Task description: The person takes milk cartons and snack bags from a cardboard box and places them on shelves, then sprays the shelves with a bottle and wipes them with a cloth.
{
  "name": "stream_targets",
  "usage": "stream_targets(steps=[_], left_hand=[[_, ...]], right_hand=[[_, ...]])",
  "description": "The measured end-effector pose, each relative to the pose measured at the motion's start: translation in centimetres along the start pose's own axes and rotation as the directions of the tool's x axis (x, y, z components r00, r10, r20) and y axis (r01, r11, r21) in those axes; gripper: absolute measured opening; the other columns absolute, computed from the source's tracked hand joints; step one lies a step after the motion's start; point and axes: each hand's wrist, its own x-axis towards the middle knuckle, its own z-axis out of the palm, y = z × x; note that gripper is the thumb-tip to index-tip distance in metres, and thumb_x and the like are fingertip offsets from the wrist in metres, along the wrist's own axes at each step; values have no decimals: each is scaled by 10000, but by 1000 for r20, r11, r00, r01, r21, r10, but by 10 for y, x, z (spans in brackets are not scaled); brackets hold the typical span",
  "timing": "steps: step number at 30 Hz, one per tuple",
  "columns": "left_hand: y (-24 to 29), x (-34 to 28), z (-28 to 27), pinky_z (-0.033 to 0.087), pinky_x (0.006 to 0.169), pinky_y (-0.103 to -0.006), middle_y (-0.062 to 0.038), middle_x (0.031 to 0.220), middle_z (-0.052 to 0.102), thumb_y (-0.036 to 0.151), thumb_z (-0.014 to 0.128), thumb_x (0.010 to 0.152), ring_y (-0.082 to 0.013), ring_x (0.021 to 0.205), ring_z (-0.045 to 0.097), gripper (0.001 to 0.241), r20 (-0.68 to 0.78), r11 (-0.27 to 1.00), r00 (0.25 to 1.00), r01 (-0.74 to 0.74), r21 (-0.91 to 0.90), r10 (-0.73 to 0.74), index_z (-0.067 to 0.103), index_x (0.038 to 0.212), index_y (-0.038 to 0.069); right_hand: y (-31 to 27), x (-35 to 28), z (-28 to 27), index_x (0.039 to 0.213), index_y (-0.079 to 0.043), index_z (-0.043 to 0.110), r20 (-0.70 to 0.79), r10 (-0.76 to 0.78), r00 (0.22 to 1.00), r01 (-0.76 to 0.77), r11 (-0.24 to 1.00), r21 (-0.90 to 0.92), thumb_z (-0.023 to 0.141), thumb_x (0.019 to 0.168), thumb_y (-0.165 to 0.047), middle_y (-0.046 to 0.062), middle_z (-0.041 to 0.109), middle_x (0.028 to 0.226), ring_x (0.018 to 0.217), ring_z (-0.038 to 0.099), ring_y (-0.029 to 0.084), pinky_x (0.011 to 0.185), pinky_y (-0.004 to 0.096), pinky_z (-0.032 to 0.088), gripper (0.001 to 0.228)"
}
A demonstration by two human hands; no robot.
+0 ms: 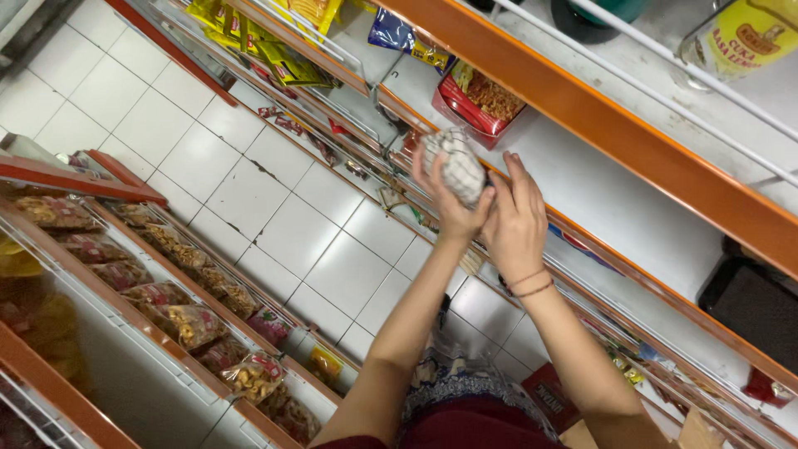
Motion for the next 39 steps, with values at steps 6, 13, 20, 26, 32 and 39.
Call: stream_targets(steps=[6,13,20,26,32,39], left_hand=[[-5,23,34,187,1310,-562,-204,1646,244,52,699,894,-452,1580,210,664,-148,999,988,-32,-11,30,427,1492,148],[-54,89,13,292,1282,-556,-238,1596,268,57,617,956,-412,1520,323,568,-249,976,946,216,1,-209,424,1488,112],[-44,19,30,163,1250,-568,-269,1503,299,213,579,982,-421,1455,294,648,-223,942,916,334,-40,-334,265,1495,-27],[-54,2,35,161,1243,-551,-289,1433,317,212,625,957,-429,1425,299,629,-155,981,975,173,85,-159,277,1432,-9],[-96,84,15,251,1173,-543,-215,1427,337,263,570,1028,-366,1392,357,548,-302,910,864,414,-33,-404,300,1440,22],[-17,-34,26,104,1246,-601,-267,1462,232,255,663,934,-430,1454,206,620,114,987,982,156,-42,-151,311,1397,41]], right_hand=[[-10,12,-28,1420,63,557,94,24,995,-36,991,126,548,906,113,235,536,1492,1354,568,422,1134,465,482,517],[-10,11,-21,1366,31,605,116,70,991,-78,995,69,574,892,87,232,553,1472,1312,574,419,1118,467,466,478],[8,7,-8,1390,89,554,168,-7,986,28,992,-123,536,802,103,251,584,1449,1377,543,401,1208,511,379,589],[9,5,-6,1478,79,489,181,21,983,2,992,-125,529,841,95,269,588,1415,1370,545,389,1235,505,352,638],[5,7,-2,1419,60,557,157,-36,987,63,983,-173,545,839,97,224,604,1430,1382,549,350,1228,498,353,581],[18,2,-1,1314,53,628,82,-160,984,161,987,3,558,837,132,198,639,1394,1358,590,353,1202,519,410,489]])
